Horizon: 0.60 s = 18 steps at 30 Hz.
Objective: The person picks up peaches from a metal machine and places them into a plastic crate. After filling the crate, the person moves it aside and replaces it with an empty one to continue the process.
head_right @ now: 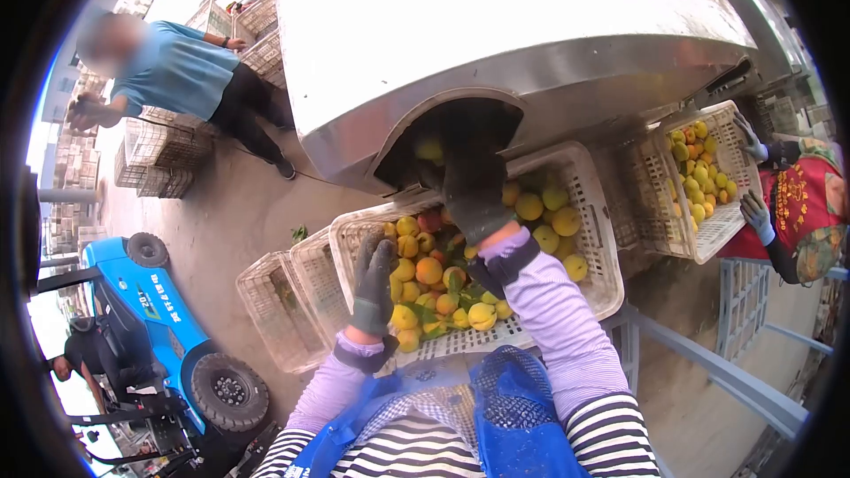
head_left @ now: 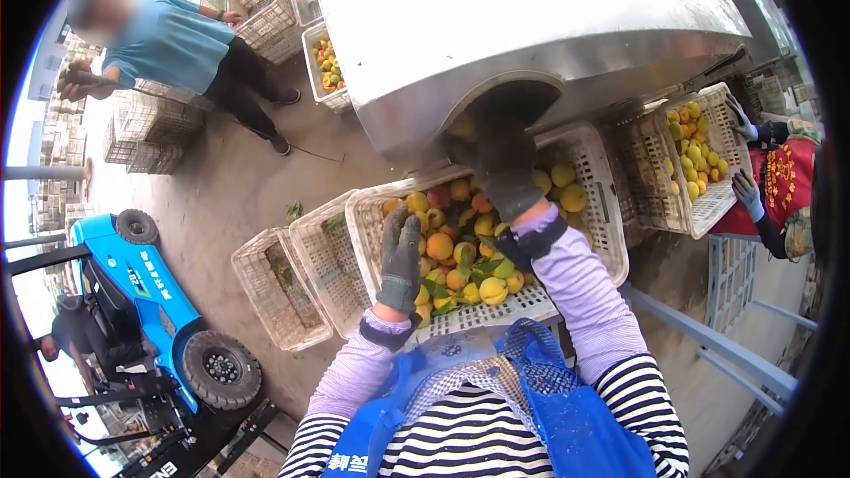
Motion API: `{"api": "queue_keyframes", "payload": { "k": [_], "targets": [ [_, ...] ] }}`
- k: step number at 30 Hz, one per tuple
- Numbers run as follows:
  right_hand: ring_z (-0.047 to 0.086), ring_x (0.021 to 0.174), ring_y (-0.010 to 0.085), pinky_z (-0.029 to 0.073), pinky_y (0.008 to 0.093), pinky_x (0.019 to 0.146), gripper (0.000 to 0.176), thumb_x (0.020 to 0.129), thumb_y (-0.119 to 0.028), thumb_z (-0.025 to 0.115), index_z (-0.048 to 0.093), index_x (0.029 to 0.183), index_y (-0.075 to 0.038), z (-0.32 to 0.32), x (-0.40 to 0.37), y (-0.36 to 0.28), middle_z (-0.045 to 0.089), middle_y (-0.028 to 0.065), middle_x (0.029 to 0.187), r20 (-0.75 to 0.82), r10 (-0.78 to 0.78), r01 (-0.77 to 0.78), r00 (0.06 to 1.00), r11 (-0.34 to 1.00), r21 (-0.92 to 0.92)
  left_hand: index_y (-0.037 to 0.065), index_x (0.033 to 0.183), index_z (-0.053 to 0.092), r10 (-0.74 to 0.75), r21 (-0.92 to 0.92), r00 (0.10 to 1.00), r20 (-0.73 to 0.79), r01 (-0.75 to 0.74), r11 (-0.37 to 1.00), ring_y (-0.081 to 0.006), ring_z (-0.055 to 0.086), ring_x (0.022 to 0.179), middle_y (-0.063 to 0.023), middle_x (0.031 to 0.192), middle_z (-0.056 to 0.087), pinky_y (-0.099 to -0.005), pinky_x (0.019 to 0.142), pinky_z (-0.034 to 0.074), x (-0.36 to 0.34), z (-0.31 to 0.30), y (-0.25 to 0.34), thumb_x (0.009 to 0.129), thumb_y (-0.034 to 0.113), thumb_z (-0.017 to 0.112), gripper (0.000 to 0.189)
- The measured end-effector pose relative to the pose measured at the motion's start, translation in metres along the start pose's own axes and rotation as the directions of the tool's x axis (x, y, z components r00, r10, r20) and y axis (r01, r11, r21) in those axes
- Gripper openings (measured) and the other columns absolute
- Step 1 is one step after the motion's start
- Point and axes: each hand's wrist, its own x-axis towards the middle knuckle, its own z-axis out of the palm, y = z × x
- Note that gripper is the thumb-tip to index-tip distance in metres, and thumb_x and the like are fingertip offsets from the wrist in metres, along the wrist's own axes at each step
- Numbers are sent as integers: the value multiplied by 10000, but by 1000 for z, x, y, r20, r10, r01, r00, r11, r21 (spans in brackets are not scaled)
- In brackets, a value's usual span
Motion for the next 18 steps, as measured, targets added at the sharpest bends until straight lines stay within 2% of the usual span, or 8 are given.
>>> {"api": "queue_keyframes", "payload": {
  "k": [3, 4, 7, 10, 12, 13, 16, 18],
  "targets": [
    [666, 771, 340, 540, 423, 660, 398, 815, -369, 754, 687, 1041, -48, -10, 14, 0, 687, 152, 880, 156, 55, -60, 986, 998, 25, -16, 1444, 443, -96, 0, 974, -206, 98, 995, -220, 507, 1271, -144, 1398, 529, -339, 1038, 437, 15, 0, -39, 993, 255, 599, 549],
    [662, 770, 340, 541, 421, 659, 351, 822, -358, 748, 692, 985, -53, -19, 12, 4, 683, 154, 876, 205, 71, -77, 976, 997, 24, -20, 1449, 422, -161, 43, 969, -188, 172, 984, -270, 469, 1317, -183, 1411, 512, -359, 1074, 407, 28, -6, -70, 940, 315, 641, 648],
    [653, 746, 357, 538, 416, 667, 278, 857, -307, 710, 698, 957, -47, -29, -25, 57, 684, 170, 856, -108, -34, 57, 994, 973, 224, 3, 1448, 399, -305, 303, 926, -221, 362, 881, -390, 377, 1414, -263, 1461, 446, -419, 1138, 353, 76, -5, -133, 806, 464, 733, 858],
    [653, 793, 377, 533, 437, 688, 235, 864, -236, 681, 692, 1019, -59, -21, -84, 94, 675, 170, 923, 156, 252, -263, 955, 963, 56, 109, 1414, 468, -283, 690, 879, -384, 476, 545, -422, 370, 1380, -239, 1480, 389, -473, 1089, 393, 94, 19, -133, 746, 550, 736, 844],
    [653, 850, 378, 531, 463, 717, 267, 853, -217, 679, 677, 1079, -75, 2, -132, 127, 668, 153, 981, 285, 273, -274, 919, 961, -37, 194, 1391, 528, -233, 809, 873, -428, 485, 331, -409, 426, 1288, -194, 1424, 395, -506, 1011, 453, 87, 38, -109, 736, 606, 713, 796],
    [653, 879, 379, 529, 475, 732, 290, 848, -208, 678, 670, 1108, -82, 12, -147, 139, 664, 145, 1010, 351, 287, -276, 891, 958, -80, 267, 1317, 571, -278, 851, 869, -410, 474, 226, -419, 400, 1271, -178, 1403, 362, -519, 967, 466, 94, 39, -105, 750, 622, 695, 680],
    [643, 944, 381, 523, 502, 775, 444, 810, -217, 715, 613, 1227, -104, 36, -152, 137, 640, 145, 1070, 597, 363, -263, 716, 931, -251, 234, 1285, 580, -260, 911, 910, -322, 373, 178, -432, 401, 1276, -188, 1415, 369, -532, 972, 460, 109, 30, -113, 741, 645, 689, 690],
    [616, 1060, 377, 498, 495, 883, 533, 808, -257, 719, 564, 1304, -134, 71, -160, 133, 616, 164, 1196, 655, 425, -266, 625, 905, -333, 210, 1293, 578, -185, 950, 952, -243, 272, 155, -421, 402, 1290, -185, 1399, 403, -543, 982, 450, 109, 27, -130, 738, 680, 675, 734]
  ]
}}
